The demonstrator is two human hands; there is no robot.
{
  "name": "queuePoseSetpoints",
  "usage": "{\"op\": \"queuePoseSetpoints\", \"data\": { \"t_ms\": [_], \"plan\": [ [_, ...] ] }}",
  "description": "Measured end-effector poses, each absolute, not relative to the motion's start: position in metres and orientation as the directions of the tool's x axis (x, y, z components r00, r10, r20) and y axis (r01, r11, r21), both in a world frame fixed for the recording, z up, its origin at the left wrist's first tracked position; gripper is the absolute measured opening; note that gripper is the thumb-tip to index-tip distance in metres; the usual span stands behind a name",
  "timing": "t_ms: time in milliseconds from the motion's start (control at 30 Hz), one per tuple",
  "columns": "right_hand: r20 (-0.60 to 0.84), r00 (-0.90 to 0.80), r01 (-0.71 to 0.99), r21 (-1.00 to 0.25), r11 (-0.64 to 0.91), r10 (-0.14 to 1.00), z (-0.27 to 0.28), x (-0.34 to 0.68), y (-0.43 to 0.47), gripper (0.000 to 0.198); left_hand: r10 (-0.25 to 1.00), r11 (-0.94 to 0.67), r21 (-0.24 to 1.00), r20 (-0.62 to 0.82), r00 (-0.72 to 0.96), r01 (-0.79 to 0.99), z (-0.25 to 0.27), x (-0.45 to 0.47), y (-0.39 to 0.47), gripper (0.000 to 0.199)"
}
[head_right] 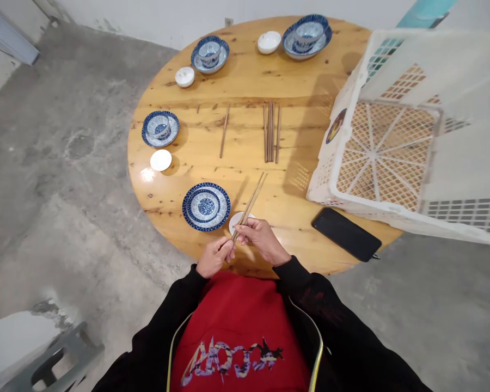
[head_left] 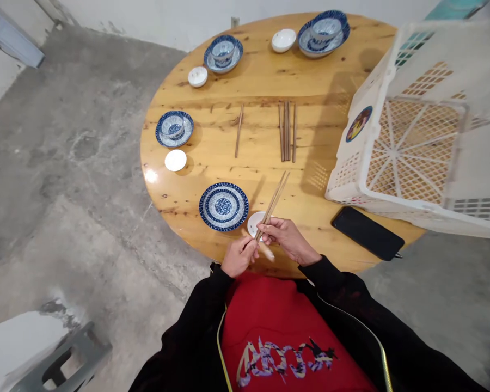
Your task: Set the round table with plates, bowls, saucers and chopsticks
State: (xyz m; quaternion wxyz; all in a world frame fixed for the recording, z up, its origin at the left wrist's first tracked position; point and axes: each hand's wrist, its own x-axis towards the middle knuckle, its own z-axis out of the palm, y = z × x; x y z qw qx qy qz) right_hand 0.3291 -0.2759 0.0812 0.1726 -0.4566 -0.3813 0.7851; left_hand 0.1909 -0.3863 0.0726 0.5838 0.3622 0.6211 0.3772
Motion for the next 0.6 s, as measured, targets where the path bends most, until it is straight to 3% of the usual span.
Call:
{"op": "queuePoseSetpoints", "data": {
  "t_ms": [133, 433, 600],
  "plan": [
    [-0.596, -0.467, 0.079, -0.764, -0.641, 0.653, 0.070, 0.338, -0.278, 0.046, 0.845, 0.534, 0.841, -0.535, 0.017, -0.092, 0.061, 0.196, -0.409, 0.046],
    [-0.512, -0.285, -0.004, -0.845, -0.535, 0.811, 0.048, 0.347, -0.217, 0.041, 0.801, 0.593, 0.799, -0.598, -0.024, -0.100, 0.035, 0.202, -0.426, 0.042],
    [-0.515, -0.253, 0.090, -0.855, -0.510, 0.819, 0.029, 0.336, -0.194, 0.037, 0.765, 0.629, 0.762, -0.642, -0.056, -0.154, 0.022, 0.203, -0.424, 0.039]
  ]
}}
